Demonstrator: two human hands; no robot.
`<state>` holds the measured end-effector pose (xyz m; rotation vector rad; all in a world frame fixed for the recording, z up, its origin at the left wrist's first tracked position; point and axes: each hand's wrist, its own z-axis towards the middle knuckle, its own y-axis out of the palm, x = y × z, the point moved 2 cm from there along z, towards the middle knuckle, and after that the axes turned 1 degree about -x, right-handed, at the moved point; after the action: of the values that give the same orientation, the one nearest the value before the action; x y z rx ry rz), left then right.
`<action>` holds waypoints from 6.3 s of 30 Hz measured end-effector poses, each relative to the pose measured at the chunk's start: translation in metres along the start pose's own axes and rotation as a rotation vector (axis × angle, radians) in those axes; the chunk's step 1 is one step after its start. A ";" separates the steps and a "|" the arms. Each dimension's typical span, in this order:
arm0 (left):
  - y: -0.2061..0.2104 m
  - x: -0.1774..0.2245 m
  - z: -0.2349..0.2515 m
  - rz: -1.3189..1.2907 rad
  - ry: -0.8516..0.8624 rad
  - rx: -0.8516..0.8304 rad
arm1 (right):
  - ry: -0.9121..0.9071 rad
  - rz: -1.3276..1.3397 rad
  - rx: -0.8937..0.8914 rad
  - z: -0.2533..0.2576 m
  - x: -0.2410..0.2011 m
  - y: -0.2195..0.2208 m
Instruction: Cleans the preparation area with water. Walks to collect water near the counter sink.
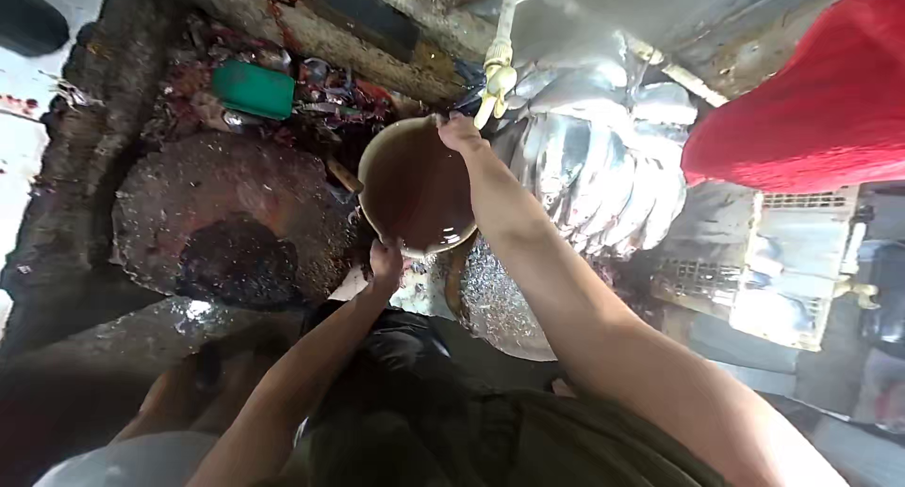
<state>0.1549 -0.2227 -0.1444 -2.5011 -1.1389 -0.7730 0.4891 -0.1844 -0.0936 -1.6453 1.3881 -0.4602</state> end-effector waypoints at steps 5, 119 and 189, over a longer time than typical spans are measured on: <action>-0.008 0.004 0.005 0.077 0.025 0.052 | -0.102 -0.091 -0.068 0.012 0.012 -0.003; -0.466 -0.193 0.139 0.229 0.064 0.337 | 0.403 1.001 -0.029 -0.250 -0.045 0.582; -0.313 -0.480 -0.142 -0.300 -0.427 0.012 | 0.146 -0.100 -0.516 -0.372 -0.030 0.405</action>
<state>-0.3950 -0.3773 -0.2947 -2.5902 -1.6802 -0.2944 -0.0364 -0.2863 -0.2219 -2.1373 1.6303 -0.2957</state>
